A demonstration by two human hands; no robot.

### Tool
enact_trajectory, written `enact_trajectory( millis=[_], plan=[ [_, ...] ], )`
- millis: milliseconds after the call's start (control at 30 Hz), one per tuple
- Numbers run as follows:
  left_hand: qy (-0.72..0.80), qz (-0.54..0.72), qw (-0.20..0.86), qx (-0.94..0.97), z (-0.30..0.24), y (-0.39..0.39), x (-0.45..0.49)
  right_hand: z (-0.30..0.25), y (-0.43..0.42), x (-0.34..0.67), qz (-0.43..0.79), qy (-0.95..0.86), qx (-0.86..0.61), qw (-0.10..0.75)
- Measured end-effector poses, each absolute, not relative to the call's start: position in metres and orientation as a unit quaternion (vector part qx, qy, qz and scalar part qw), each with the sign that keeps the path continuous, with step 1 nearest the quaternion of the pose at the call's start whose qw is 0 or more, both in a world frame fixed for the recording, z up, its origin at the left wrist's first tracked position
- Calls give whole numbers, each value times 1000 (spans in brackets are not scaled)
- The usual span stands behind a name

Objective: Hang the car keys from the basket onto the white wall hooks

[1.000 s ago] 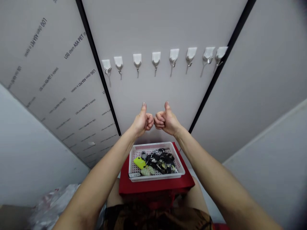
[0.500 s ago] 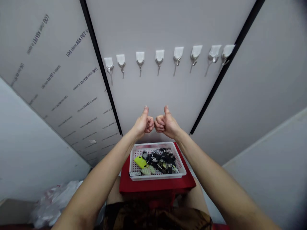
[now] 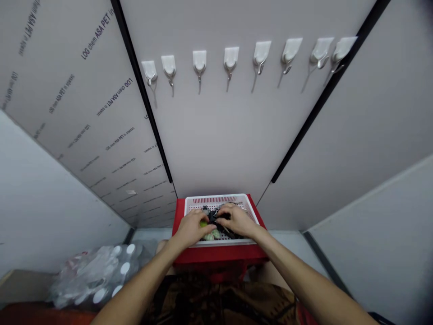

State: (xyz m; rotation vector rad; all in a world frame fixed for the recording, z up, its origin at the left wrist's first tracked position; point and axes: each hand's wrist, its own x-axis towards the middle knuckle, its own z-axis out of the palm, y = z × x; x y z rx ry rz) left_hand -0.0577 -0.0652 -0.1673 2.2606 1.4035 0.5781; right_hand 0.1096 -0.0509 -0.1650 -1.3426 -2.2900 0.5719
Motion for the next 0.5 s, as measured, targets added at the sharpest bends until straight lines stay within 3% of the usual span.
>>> enact_trajectory(
  millis=[167, 500],
  plan=[
    [518, 190, 208, 807, -167, -65, -58, -167, -57, 107, 135, -853, -484, 139],
    [499, 200, 288, 793, -165, -59, -47, -165, -47, 104, 209, -832, -476, 193]
  ],
)
